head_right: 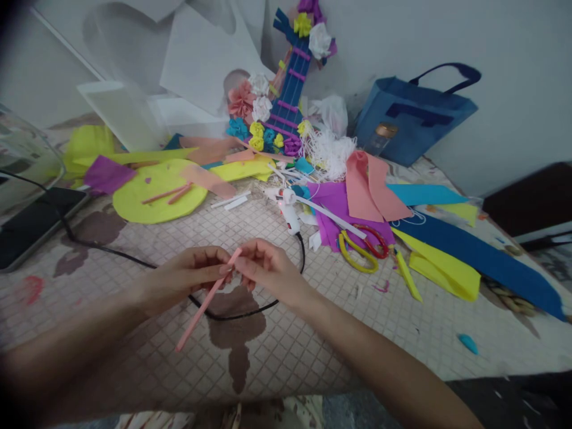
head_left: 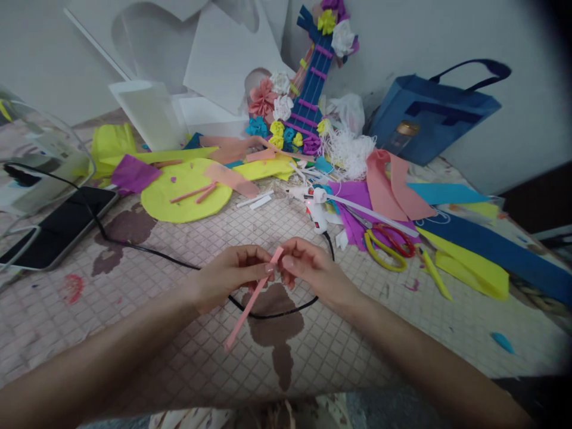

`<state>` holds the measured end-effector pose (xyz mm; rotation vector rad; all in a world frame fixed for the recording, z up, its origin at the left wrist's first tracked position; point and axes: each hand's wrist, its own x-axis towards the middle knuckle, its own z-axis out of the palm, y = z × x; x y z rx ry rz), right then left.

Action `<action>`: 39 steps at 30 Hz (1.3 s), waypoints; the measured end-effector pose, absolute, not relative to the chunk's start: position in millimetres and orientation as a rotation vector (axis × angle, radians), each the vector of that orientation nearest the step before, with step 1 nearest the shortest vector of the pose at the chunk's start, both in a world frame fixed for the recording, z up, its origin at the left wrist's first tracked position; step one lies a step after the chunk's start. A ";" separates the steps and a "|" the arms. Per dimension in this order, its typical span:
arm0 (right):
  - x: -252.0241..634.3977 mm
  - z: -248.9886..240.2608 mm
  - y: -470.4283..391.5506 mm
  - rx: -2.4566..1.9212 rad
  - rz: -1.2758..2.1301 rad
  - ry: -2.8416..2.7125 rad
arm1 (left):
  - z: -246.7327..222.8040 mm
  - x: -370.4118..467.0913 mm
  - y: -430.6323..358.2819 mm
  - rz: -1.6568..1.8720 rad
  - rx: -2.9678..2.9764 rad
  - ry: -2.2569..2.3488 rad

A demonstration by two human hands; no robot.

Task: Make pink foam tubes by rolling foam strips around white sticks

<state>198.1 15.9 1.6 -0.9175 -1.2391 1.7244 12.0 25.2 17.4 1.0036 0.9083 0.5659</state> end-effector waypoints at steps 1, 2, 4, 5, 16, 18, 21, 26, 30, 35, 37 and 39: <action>197.0 2.4 15.1 -0.929 1.720 -1.247 | 16.9 12.9 24.1 0.570 1.001 0.904; 196.1 3.0 14.5 -0.944 1.712 -1.248 | 16.3 13.6 23.1 0.568 1.007 0.898; 195.1 3.2 14.0 -0.977 1.691 -1.242 | 15.1 14.7 21.7 0.561 1.036 0.892; 195.1 3.1 14.1 -0.989 1.681 -1.240 | 14.7 15.1 21.2 0.557 1.053 0.889; 195.8 6.0 8.2 -1.100 1.253 -1.561 | 17.9 20.8 17.9 0.635 0.962 0.946; 195.8 5.3 6.0 -1.114 1.126 -1.657 | 17.2 20.5 17.9 0.657 0.920 0.967; 195.9 5.3 4.9 -1.071 0.986 -1.774 | 15.0 18.7 18.7 0.691 0.874 0.974; 204.1 5.9 12.4 -1.106 0.901 -1.787 | 11.8 15.6 20.6 0.669 0.846 0.930; 221.7 6.6 23.7 -1.253 0.696 -1.858 | 12.7 14.4 21.8 0.657 0.814 0.950; 242.2 10.0 35.3 -1.355 0.552 -1.942 | 14.7 13.5 23.6 0.639 0.786 0.944; 248.4 9.9 38.2 -1.344 0.698 -1.930 | 14.7 13.3 24.3 0.627 0.779 0.945; 252.8 7.7 39.1 -1.335 0.896 -1.892 | 14.1 13.2 25.0 0.624 0.773 0.940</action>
